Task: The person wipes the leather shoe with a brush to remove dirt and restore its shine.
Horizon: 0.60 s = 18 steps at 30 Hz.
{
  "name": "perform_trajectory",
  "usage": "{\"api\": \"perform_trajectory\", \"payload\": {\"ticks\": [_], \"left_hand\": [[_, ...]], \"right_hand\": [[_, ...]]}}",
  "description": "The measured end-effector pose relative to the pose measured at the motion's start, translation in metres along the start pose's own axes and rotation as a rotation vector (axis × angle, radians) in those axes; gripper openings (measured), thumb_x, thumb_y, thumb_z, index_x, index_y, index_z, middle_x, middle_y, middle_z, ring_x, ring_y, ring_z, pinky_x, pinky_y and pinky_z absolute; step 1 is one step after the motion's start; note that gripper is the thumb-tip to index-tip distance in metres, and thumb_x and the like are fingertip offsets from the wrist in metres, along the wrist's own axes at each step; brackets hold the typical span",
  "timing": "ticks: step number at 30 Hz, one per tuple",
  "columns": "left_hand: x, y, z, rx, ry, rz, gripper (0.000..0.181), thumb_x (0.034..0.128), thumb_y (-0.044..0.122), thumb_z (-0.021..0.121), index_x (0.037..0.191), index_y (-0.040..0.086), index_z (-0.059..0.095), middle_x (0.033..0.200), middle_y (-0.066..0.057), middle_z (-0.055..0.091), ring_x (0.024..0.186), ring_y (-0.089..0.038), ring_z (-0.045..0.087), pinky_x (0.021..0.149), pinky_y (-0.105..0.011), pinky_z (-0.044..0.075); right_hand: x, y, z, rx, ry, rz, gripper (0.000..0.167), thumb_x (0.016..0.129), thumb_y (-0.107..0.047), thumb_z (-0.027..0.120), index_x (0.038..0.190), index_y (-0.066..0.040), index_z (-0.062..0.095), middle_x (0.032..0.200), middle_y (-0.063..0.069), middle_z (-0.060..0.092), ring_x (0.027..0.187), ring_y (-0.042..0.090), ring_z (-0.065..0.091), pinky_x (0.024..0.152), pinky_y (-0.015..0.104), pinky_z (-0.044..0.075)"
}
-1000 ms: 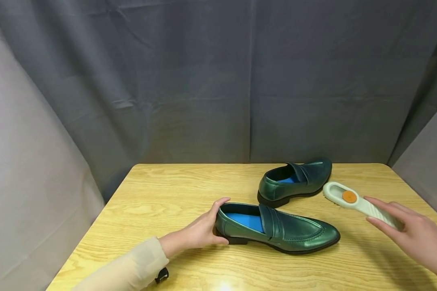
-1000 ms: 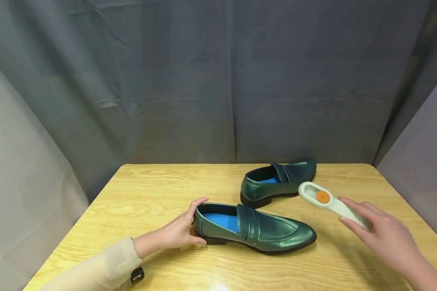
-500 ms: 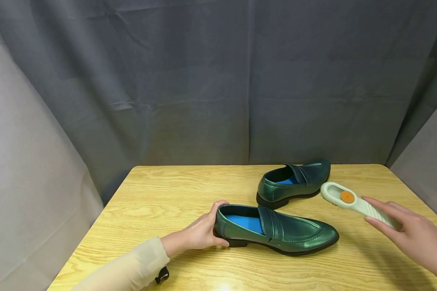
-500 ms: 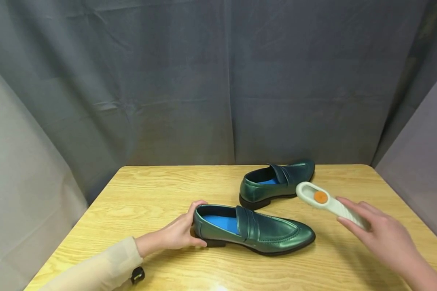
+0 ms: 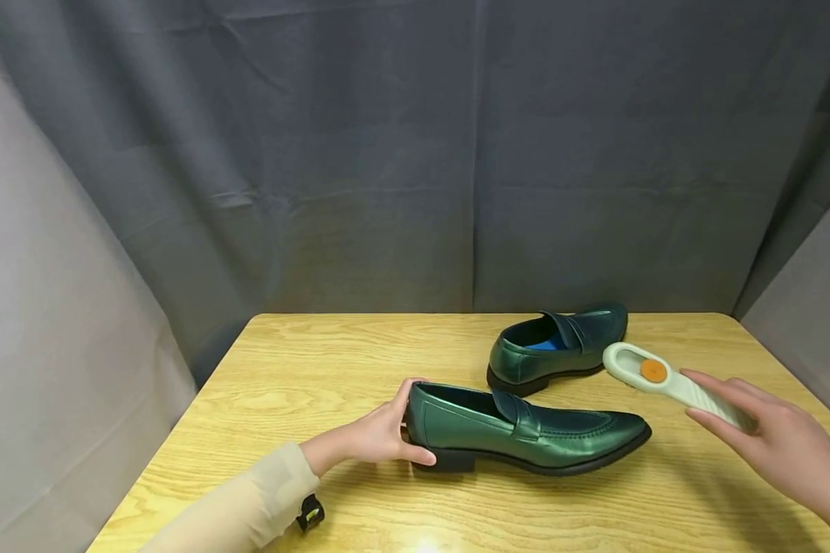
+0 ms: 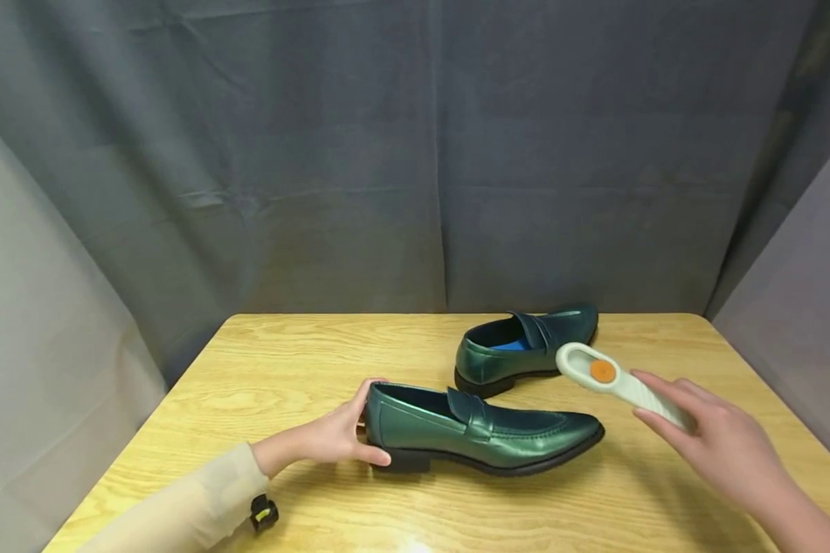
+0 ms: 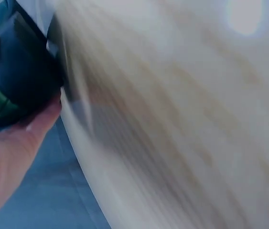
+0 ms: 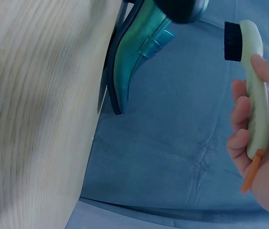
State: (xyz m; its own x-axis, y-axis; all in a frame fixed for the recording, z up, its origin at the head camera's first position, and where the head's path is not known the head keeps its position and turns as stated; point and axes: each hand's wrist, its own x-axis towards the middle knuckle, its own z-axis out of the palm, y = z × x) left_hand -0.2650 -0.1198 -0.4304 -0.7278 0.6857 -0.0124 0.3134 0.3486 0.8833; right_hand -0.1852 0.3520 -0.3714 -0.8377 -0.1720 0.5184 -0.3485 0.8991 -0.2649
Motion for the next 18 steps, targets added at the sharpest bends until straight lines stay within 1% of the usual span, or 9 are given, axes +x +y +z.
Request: {"api": "perform_trajectory", "payload": {"ticks": [1,2,5,7,9,12,15,18], "left_hand": [[0.000,0.000,-0.001,-0.042,-0.017,-0.013,0.095,0.0775,0.012,0.084,0.145,0.022,0.017,0.130,-0.004,0.046,0.111,-0.015,0.054,0.089,-0.028,0.048],[0.000,0.001,-0.002,-0.061,-0.030,-0.025,0.095,0.0776,0.010,0.083,0.144,0.022,0.017,0.129,-0.003,0.046,0.111,-0.014,0.055,0.089,-0.028,0.048],[0.000,0.002,-0.006,-0.061,-0.065,-0.034,0.094,0.0792,0.011,0.082,0.145,0.020,0.016,0.128,-0.004,0.046,0.110,-0.014,0.055,0.091,-0.029,0.046],[0.000,0.003,-0.008,-0.054,-0.082,-0.045,0.098,0.0811,0.014,0.081,0.148,0.023,0.010,0.129,-0.004,0.046,0.110,-0.013,0.055,0.093,-0.029,0.044],[-0.001,0.004,-0.010,-0.056,-0.093,-0.041,0.104,0.0829,0.015,0.079,0.151,0.026,0.002,0.131,-0.007,0.045,0.110,-0.014,0.056,0.094,-0.029,0.044],[-0.002,0.005,-0.012,-0.061,-0.086,-0.028,0.111,0.0852,0.015,0.077,0.153,0.031,-0.010,0.134,-0.013,0.044,0.112,-0.017,0.055,0.093,-0.029,0.045],[-0.004,0.004,-0.011,-0.058,-0.073,-0.002,0.106,0.0876,0.014,0.074,0.154,0.030,-0.007,0.138,-0.016,0.039,0.111,-0.020,0.054,0.089,-0.030,0.048],[-0.005,0.004,-0.010,-0.045,-0.075,0.017,0.097,0.0901,0.016,0.071,0.154,0.027,-0.001,0.142,-0.015,0.032,0.112,-0.020,0.053,0.089,-0.030,0.047]], "right_hand": [[0.001,0.000,0.000,-0.001,-0.002,0.000,0.054,0.081,-0.019,0.079,0.132,-0.016,0.061,0.091,0.001,0.060,0.064,0.002,0.037,0.053,0.027,0.030],[0.001,-0.001,0.000,-0.002,-0.005,0.001,0.054,0.082,-0.020,0.079,0.133,-0.016,0.061,0.091,0.001,0.060,0.063,0.002,0.036,0.053,0.026,0.029],[0.002,-0.002,0.000,-0.002,-0.020,0.012,0.055,0.082,-0.020,0.079,0.133,-0.016,0.061,0.092,0.004,0.062,0.064,0.003,0.037,0.053,0.027,0.030],[0.002,-0.003,0.000,0.005,-0.030,0.023,0.055,0.082,-0.021,0.079,0.134,-0.015,0.060,0.094,0.006,0.063,0.065,0.003,0.038,0.053,0.027,0.031],[0.002,-0.004,0.002,0.012,-0.040,0.033,0.055,0.082,-0.021,0.079,0.134,-0.015,0.060,0.095,0.008,0.064,0.065,0.003,0.039,0.053,0.027,0.031],[0.003,-0.006,0.004,0.012,-0.049,0.034,0.055,0.083,-0.021,0.079,0.134,-0.013,0.060,0.095,0.008,0.064,0.065,0.004,0.038,0.053,0.027,0.031],[0.003,-0.007,0.004,0.003,-0.040,0.021,0.055,0.082,-0.021,0.079,0.134,-0.014,0.060,0.095,0.008,0.064,0.066,0.004,0.039,0.053,0.027,0.031],[0.004,-0.008,0.003,0.001,-0.027,0.004,0.055,0.082,-0.021,0.079,0.133,-0.016,0.061,0.094,0.006,0.064,0.066,0.004,0.039,0.053,0.027,0.031]]}}
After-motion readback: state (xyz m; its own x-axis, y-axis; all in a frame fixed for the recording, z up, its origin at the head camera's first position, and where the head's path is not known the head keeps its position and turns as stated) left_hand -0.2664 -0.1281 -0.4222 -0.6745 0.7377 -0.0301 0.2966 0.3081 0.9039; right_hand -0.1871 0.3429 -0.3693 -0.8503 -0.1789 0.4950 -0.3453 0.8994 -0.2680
